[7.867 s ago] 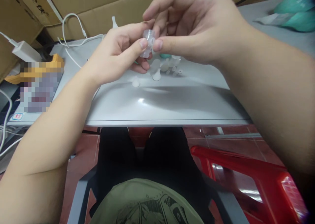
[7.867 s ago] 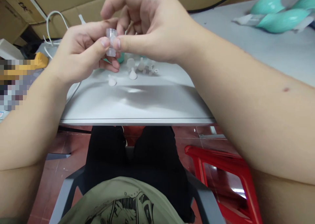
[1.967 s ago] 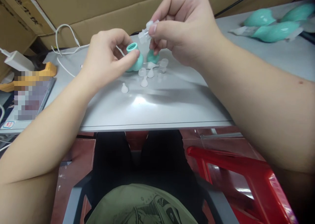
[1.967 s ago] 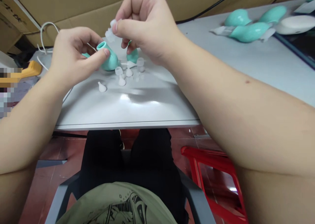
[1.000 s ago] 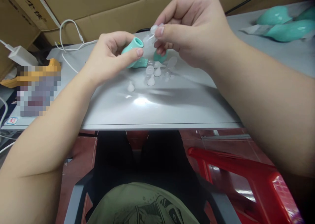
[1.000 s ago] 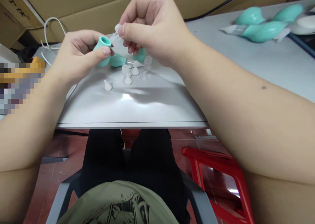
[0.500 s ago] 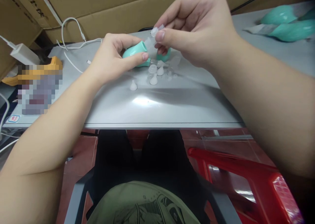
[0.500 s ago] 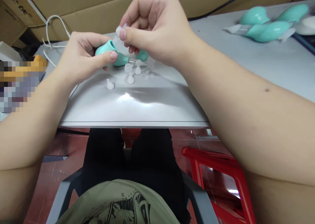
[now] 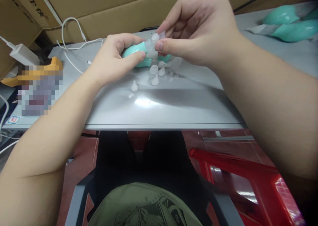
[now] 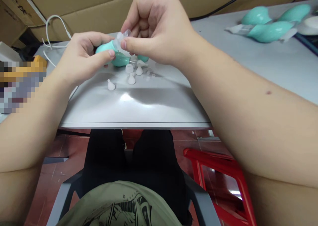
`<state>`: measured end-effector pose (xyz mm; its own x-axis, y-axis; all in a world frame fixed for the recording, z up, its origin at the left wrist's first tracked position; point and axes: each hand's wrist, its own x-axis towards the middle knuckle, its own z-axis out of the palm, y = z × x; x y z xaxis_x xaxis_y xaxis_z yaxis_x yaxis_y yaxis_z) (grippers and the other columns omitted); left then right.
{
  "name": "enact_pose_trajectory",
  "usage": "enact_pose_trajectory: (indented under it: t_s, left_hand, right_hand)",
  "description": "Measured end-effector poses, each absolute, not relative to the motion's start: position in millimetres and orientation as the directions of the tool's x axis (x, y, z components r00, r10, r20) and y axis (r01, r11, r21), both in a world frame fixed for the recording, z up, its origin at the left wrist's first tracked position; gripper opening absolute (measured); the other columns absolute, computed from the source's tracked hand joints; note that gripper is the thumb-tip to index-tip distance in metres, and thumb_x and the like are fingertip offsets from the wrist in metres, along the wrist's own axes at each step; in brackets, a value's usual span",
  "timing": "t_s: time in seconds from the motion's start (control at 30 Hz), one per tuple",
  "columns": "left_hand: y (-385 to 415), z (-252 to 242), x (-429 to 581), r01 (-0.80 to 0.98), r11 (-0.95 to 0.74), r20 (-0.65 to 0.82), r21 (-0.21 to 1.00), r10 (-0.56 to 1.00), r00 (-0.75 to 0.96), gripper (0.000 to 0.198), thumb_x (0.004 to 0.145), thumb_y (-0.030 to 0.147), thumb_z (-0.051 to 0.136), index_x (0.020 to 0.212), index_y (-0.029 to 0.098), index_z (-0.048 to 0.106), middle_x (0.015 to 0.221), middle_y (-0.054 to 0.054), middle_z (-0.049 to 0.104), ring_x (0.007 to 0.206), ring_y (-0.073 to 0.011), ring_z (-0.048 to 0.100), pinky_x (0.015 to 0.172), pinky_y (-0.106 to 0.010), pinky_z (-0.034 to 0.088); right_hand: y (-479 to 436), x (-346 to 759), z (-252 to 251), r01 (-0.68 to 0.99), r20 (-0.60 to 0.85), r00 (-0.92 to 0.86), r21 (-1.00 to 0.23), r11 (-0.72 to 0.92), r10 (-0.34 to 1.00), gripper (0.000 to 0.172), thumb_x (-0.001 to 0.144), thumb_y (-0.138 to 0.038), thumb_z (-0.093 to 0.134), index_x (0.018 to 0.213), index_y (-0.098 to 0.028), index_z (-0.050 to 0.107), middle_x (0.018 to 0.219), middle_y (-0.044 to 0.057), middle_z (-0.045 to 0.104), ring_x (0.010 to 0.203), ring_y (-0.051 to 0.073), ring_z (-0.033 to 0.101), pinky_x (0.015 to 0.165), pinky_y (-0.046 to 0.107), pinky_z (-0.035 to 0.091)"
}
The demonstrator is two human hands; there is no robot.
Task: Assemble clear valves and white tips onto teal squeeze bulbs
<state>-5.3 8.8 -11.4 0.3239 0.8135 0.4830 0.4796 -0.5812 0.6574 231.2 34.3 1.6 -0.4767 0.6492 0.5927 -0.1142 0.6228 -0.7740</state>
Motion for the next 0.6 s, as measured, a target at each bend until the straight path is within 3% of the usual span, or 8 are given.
enact_pose_trajectory:
  t_s: [0.17, 0.4, 0.6]
  left_hand:
    - [9.5, -8.3, -7.7, 0.465, -0.64, 0.538, 0.612, 0.768, 0.349, 0.028, 0.077, 0.049, 0.088, 0.096, 0.031, 0.079, 0.092, 0.0, 0.08, 0.078, -0.0245, 0.067, 0.069, -0.046, 0.054]
    - [13.2, -12.4, -7.9, 0.466, -0.729, 0.654, 0.501, 0.672, 0.347, 0.014, 0.077, 0.035, 0.082, 0.09, 0.031, 0.083, 0.084, -0.003, 0.08, 0.069, -0.0284, 0.069, 0.059, -0.044, 0.05]
    - [7.7, -11.8, -7.1, 0.483, -0.74, 0.659, 0.467, 0.656, 0.369, 0.011, 0.082, 0.035, 0.082, 0.092, 0.031, 0.081, 0.083, 0.001, 0.077, 0.069, -0.0198, 0.063, 0.062, -0.04, 0.045]
  right_hand:
    - [35.6, 232.9, 2.8, -0.12, 0.59, -0.505, -0.771, 0.626, 0.63, 0.029, 0.068, -0.024, 0.1, 0.085, -0.024, 0.076, 0.084, -0.004, 0.078, 0.072, 0.007, 0.073, 0.062, 0.011, 0.06]
    - [28.7, 230.3, 5.6, -0.123, 0.536, -0.503, -0.821, 0.558, 0.678, 0.029, 0.072, -0.017, 0.099, 0.086, -0.014, 0.074, 0.082, -0.003, 0.078, 0.067, 0.006, 0.073, 0.06, 0.012, 0.062]
    - [28.2, 229.1, 5.8, -0.112, 0.521, -0.499, -0.831, 0.545, 0.692, 0.028, 0.072, -0.013, 0.1, 0.084, -0.012, 0.075, 0.078, -0.003, 0.078, 0.064, 0.006, 0.073, 0.058, 0.011, 0.061]
